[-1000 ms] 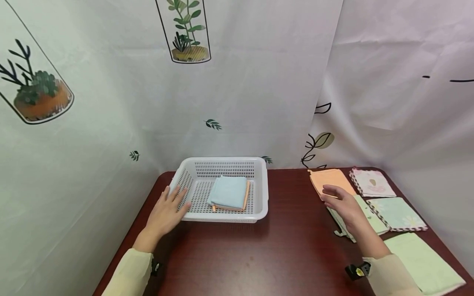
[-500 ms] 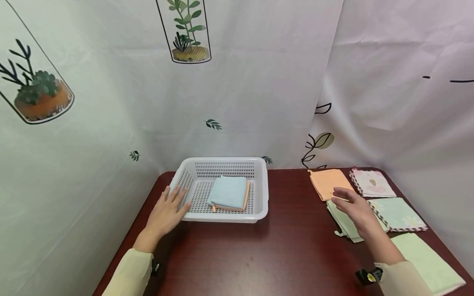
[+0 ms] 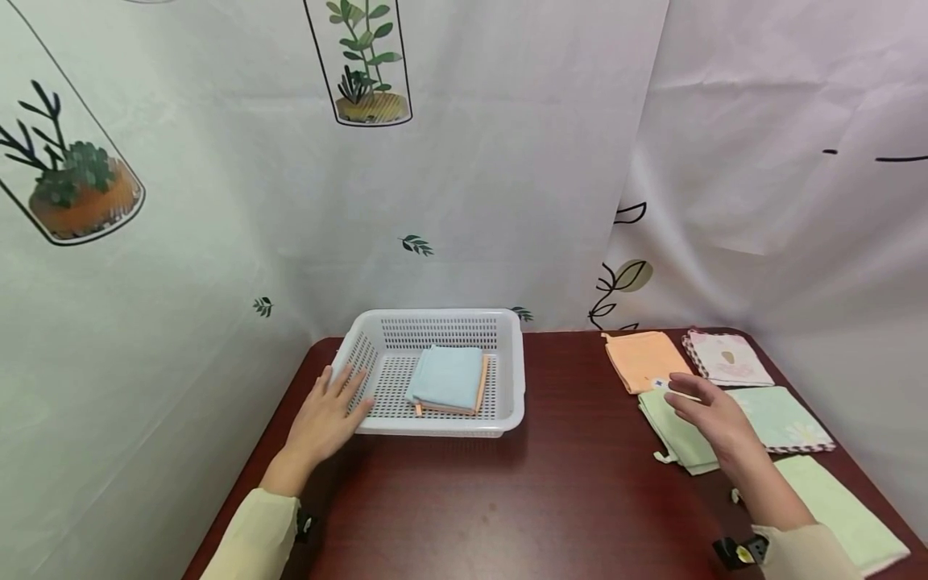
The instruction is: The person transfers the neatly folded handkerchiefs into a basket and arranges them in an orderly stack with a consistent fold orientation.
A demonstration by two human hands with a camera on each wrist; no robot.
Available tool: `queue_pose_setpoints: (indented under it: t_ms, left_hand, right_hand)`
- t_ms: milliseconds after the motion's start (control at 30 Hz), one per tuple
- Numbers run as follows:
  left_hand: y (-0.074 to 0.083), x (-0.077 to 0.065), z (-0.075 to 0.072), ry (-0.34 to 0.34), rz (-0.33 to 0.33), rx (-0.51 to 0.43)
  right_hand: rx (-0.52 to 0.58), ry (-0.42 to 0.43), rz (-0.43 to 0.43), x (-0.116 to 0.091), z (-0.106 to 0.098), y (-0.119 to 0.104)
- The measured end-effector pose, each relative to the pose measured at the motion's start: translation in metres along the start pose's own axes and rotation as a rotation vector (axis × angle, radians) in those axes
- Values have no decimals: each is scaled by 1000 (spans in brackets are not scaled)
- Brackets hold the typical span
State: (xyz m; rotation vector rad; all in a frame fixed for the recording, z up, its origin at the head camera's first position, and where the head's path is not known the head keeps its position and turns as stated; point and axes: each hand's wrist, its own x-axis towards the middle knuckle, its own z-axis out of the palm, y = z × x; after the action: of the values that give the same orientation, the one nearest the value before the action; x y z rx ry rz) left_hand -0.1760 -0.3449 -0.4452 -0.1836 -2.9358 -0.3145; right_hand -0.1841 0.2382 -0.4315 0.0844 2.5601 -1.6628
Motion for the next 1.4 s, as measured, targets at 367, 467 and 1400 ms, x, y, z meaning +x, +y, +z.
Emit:
queue_pose_setpoints:
  t_ms: [367, 467, 1400]
  left_hand:
    - [0, 0, 0, -2, -2, 5]
    - [0, 0, 0, 0, -1, 3]
    - [-2, -1, 1, 11, 3, -3]
  right_hand:
    - [-38, 43, -27, -14, -15, 12]
    - [-23, 57, -52, -17, -17, 16]
    - [-28, 85, 67, -33, -50, 45]
